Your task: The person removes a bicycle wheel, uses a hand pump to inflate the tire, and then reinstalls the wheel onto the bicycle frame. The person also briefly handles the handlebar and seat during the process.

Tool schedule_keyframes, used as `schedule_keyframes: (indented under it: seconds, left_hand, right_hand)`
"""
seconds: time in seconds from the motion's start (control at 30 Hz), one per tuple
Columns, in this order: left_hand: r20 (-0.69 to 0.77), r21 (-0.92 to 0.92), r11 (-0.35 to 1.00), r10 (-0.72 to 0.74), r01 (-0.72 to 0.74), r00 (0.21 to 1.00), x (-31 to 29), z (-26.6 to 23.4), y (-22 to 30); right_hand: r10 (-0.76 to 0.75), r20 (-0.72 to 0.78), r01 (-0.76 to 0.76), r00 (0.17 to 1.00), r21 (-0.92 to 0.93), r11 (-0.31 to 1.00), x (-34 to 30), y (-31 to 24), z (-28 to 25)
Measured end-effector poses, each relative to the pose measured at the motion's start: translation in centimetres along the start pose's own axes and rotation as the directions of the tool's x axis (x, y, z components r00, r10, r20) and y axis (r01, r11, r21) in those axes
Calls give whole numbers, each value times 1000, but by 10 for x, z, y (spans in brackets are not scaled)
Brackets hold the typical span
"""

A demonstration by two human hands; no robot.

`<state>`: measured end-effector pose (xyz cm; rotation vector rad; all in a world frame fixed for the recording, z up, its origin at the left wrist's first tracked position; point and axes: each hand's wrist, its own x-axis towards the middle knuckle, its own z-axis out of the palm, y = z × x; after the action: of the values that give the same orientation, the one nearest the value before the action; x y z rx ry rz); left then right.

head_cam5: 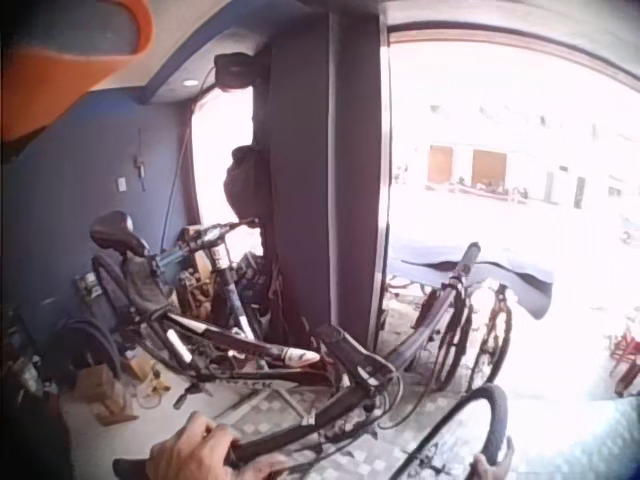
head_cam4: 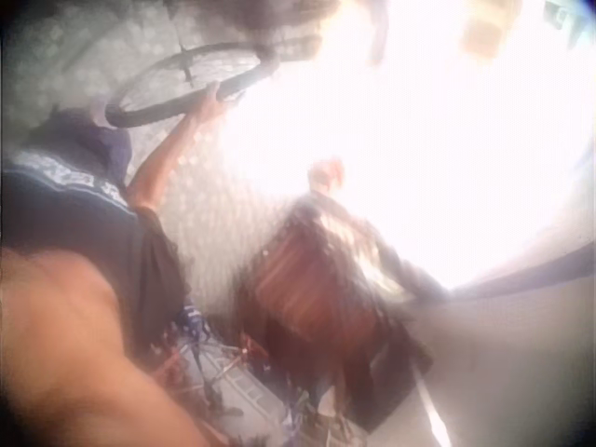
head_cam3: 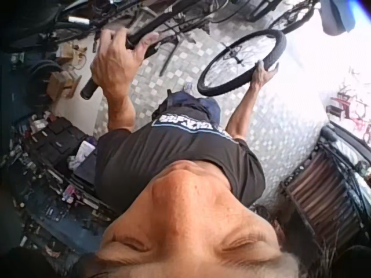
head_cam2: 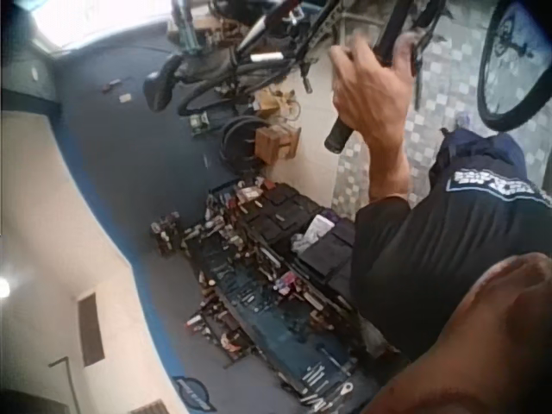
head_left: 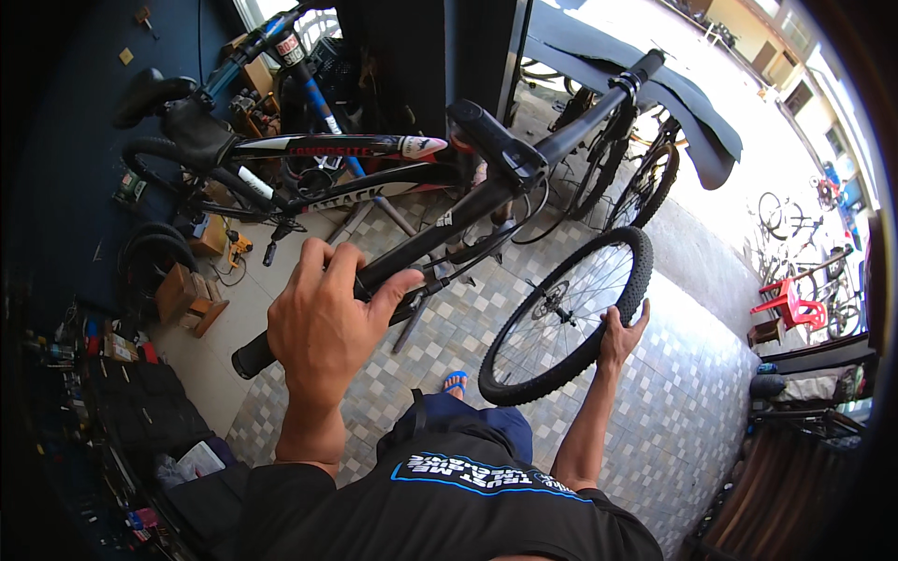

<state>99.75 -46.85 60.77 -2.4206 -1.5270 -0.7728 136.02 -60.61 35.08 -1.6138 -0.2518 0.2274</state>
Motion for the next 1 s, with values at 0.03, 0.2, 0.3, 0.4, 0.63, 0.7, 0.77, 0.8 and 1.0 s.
schedule_keyframes:
  seconds: [0.03,0.2,0.3,0.4,0.63,0.7,0.77,0.8,1.0]
  left_hand:
    - [10,7,999,-31,31,999,4,3,7]
    - [-11,16,992,-124,124,992,5,9,43]
    - [35,-24,957,-287,288,957,0,1,73]
    - [6,-20,931,-364,364,931,-1,1,103]
    - [-99,153,832,-524,534,846,7,6,172]
    - [-128,215,782,-571,585,811,4,7,190]
    - [-157,258,734,-610,629,777,2,8,205]
    - [-212,289,737,-573,611,791,2,11,211]
    - [-317,15,963,-251,270,914,-25,48,266]
  right_hand:
    - [-13,37,13,999,10,1000,11,-1,6]
    - [24,214,-21,977,-19,1000,86,30,36]
    - [93,329,-62,940,-104,993,133,76,57]
    - [175,389,-111,905,-181,977,174,131,75]
    - [299,434,-157,850,-333,930,234,256,78]
    - [344,450,-109,824,-470,876,229,267,77]
    - [388,479,22,787,-651,758,233,265,75]
    - [401,481,91,780,-720,687,237,264,75]
    - [529,775,782,345,-549,295,276,206,99]
